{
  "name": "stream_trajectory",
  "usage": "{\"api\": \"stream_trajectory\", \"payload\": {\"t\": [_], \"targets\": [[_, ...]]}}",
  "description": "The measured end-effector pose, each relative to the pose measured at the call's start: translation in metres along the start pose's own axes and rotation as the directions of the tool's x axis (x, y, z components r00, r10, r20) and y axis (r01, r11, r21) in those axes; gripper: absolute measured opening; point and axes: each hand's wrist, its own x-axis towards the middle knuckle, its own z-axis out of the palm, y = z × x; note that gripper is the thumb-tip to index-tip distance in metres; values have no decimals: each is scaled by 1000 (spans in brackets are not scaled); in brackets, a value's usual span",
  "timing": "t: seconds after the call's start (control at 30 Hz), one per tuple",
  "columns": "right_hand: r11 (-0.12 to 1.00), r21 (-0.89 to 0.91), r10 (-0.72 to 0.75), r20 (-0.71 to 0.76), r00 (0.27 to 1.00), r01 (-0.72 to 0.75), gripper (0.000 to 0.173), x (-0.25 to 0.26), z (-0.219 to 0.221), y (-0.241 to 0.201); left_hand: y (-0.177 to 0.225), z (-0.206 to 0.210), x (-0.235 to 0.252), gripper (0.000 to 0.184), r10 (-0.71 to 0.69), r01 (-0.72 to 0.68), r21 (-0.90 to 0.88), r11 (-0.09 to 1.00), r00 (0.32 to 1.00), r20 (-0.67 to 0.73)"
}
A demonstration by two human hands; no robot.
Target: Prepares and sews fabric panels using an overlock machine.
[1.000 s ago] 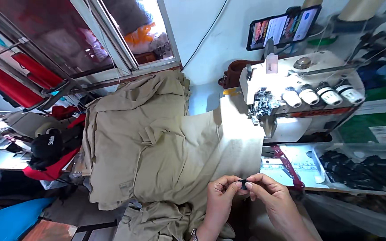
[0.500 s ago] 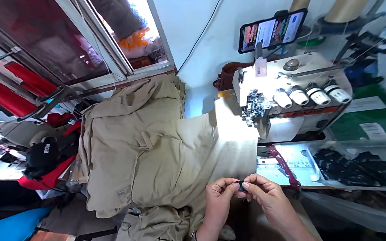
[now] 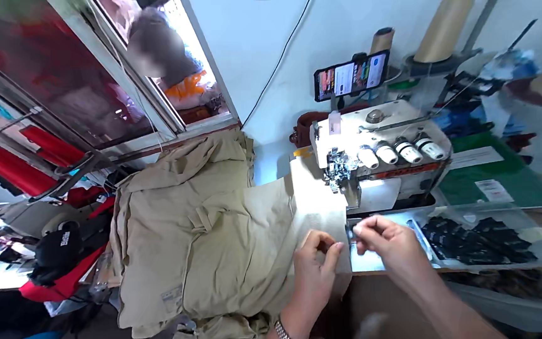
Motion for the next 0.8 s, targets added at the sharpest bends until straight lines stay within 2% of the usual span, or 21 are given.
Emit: {"api": "stream_trajectory", "payload": {"t": [0.03, 0.1, 0.17, 0.2, 0.27, 0.33, 0.4, 0.5, 0.57, 0.63, 0.8], "targets": [[1000, 19, 24, -38, 999, -23, 7, 15, -3, -11, 3, 3, 14, 13, 96, -98, 189, 977, 995, 20], [983, 122, 148, -108, 983, -134, 12, 42, -3, -29, 5, 14, 38, 21, 204, -236, 501, 833, 972, 118], [957, 181, 251, -116, 961, -228, 15, 60, 0, -38, 3, 26, 50, 25, 195, -269, 678, 684, 963, 185], [951, 186, 271, -107, 957, -248, 15, 65, 1, -38, 3, 30, 54, 23, 169, -252, 704, 663, 968, 187], [945, 183, 291, -84, 953, -272, 13, 71, 3, -37, 6, 30, 59, 16, 126, -212, 648, 732, 976, 176], [928, 181, 342, -63, 938, -326, 11, 74, 2, -38, 11, 21, 67, 10, 34, -122, 490, 863, 982, 185], [907, 171, 395, -22, 919, -386, 10, 75, 1, -43, 14, 6, 77, 9, -58, -10, 322, 947, 978, 203], [890, 127, 436, 44, 899, -438, 11, 74, 3, -48, 14, -14, 89, 12, -155, 150, 42, 988, 956, 248], [882, 109, 457, 39, 888, -459, 11, 76, 8, -50, 14, -18, 92, 12, -171, 197, -78, 977, 950, 263], [876, 87, 474, 21, 880, -474, 12, 77, 12, -51, 15, -16, 92, 10, -182, 215, -104, 971, 949, 258], [894, 85, 444, -50, 895, -439, 17, 78, 21, -46, 14, -8, 87, 9, -150, 155, -1, 988, 957, 248]]}}
